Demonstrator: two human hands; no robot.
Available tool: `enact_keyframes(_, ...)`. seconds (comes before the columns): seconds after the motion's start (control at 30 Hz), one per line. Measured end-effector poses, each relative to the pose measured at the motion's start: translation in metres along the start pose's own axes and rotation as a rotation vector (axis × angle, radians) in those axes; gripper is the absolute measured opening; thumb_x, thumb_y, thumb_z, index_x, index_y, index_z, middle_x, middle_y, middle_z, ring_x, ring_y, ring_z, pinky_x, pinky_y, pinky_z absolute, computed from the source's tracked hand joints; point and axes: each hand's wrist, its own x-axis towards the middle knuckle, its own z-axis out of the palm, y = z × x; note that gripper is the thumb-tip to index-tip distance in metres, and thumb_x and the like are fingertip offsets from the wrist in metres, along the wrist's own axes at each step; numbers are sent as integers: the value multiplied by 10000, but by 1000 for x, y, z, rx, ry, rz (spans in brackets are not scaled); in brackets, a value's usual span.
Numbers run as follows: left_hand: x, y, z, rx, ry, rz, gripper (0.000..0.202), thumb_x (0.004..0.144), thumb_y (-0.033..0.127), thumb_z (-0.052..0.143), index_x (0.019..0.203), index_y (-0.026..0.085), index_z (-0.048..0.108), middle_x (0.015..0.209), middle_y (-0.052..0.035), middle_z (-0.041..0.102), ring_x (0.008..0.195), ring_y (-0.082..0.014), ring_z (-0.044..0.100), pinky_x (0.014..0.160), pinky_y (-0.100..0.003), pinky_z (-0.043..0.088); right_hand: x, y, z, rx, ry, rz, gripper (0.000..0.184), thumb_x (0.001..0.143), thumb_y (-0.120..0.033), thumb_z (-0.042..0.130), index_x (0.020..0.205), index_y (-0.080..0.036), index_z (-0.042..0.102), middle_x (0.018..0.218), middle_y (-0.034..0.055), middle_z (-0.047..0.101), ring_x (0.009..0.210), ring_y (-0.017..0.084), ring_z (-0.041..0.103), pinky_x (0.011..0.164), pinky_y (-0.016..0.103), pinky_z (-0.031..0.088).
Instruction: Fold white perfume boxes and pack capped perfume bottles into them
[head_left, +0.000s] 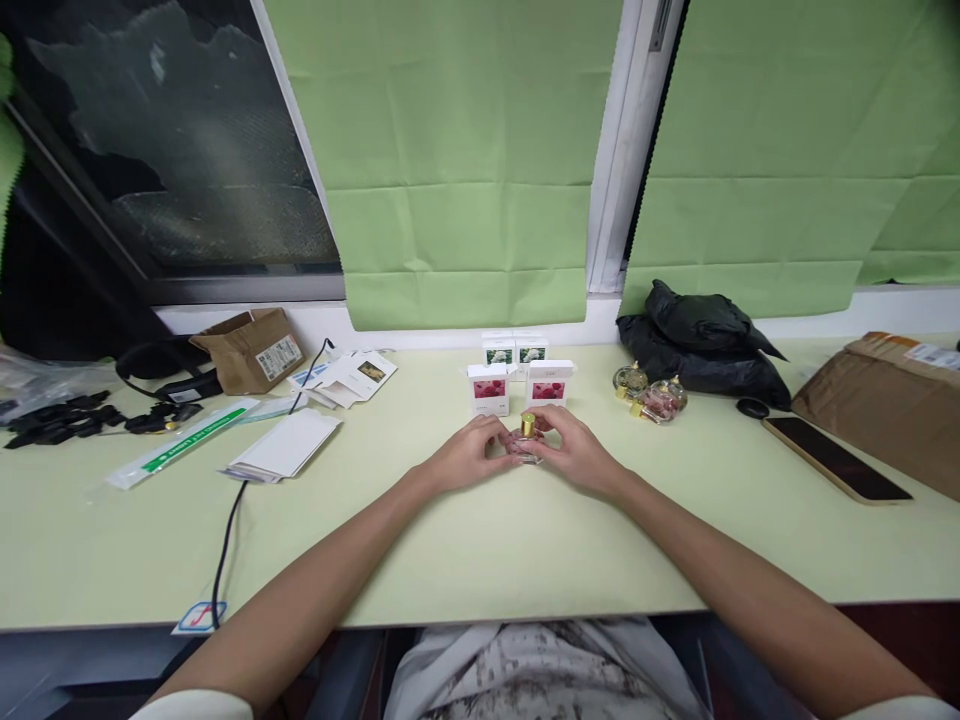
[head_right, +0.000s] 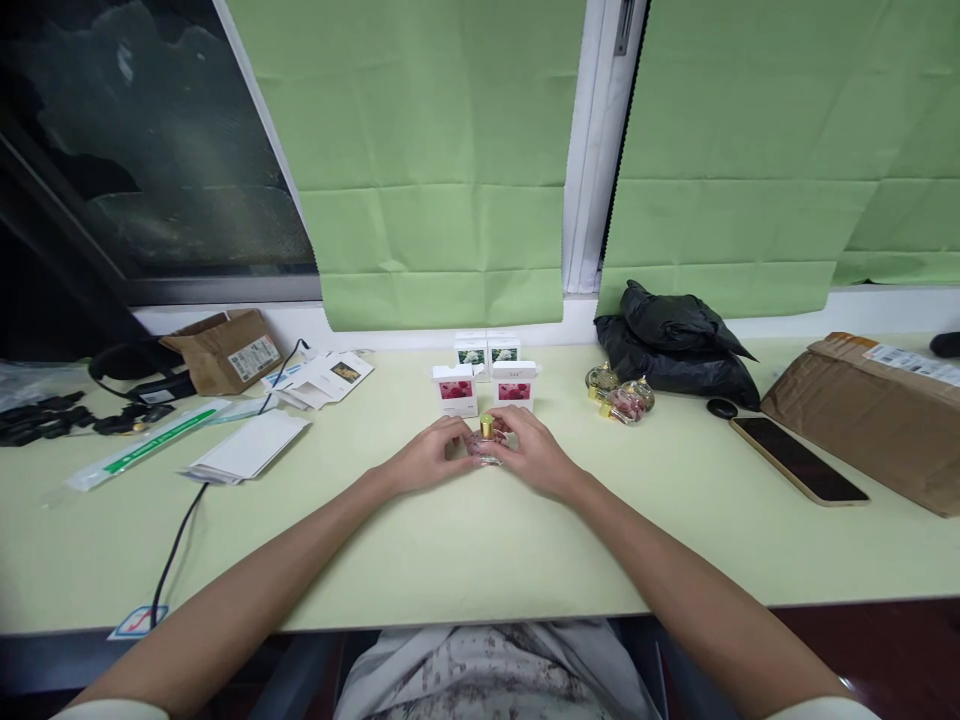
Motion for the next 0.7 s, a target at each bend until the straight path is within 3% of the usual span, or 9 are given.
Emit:
enact_keyframes(0.13, 0, 1, 0, 2, 12, -5, 318, 924, 542, 692, 1040, 247, 676, 1033, -50, 696, 1000, -255, 630, 853, -391, 500, 0, -1, 2, -7, 0, 8, 411, 959, -450, 699, 1323, -278, 618, 1130, 65, 697, 1040, 253, 646, 927, 413, 537)
enact_keyframes(0.37, -1, 4, -2, 32, -3, -12, 369, 906, 595, 693, 983, 237, 646, 1000, -50, 686, 972, -258, 621, 827, -385, 497, -3, -4, 0, 15, -10, 37, 463, 975, -413, 669, 1411, -303, 557, 1206, 63, 672, 1100, 248, 647, 992, 432, 531)
enact_keyframes(0.7, 0, 5, 1, 24, -10, 2, 359, 937, 578, 665, 1046, 236, 659, 1006, -53, 683, 987, -257, 615, 841, -381, 491, -3, -6, 2, 7, -6, 6, 429, 984, -376, 655, 1390, -294, 542, 1212, 64, 669, 1103, 251, 631, 988, 430, 523)
